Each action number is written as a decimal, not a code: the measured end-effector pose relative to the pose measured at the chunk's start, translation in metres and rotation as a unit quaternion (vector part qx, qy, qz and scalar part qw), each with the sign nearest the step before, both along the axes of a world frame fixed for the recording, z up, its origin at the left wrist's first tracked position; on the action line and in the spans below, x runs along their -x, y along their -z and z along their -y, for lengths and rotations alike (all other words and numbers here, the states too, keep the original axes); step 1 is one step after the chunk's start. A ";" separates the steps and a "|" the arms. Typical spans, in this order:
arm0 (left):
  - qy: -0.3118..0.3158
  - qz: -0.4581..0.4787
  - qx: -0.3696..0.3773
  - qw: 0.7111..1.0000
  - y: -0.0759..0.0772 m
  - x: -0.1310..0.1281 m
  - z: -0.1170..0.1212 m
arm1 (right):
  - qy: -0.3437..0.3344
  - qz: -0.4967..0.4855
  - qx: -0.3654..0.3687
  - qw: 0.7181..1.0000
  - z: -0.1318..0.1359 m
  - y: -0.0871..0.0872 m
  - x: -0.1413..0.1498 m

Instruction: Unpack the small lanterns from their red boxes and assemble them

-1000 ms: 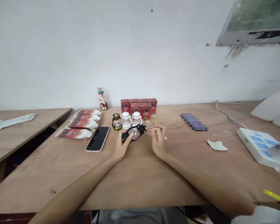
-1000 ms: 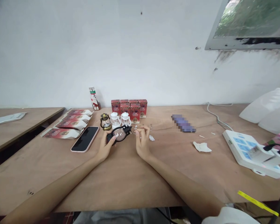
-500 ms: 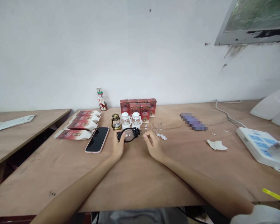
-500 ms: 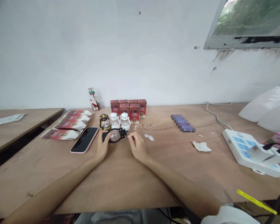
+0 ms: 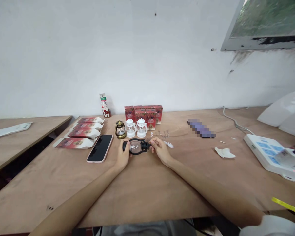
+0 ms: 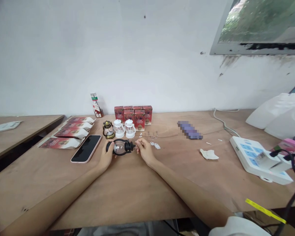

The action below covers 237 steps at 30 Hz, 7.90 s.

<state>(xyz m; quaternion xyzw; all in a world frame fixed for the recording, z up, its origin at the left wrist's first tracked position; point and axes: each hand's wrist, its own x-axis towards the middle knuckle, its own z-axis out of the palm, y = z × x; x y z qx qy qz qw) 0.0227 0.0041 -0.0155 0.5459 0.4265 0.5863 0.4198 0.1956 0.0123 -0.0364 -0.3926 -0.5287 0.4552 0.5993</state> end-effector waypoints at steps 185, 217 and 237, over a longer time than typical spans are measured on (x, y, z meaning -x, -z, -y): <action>-0.100 -0.630 -0.301 0.709 -0.001 0.006 0.017 | 0.038 0.361 -0.274 0.891 0.027 -0.008 0.011; -0.111 -0.599 -0.282 0.741 -0.004 0.005 0.016 | 0.094 0.414 -0.311 0.850 0.017 -0.010 0.002; -0.091 -0.592 -0.274 0.753 -0.008 0.006 0.017 | 0.210 0.664 -0.123 0.707 -0.016 -0.024 -0.072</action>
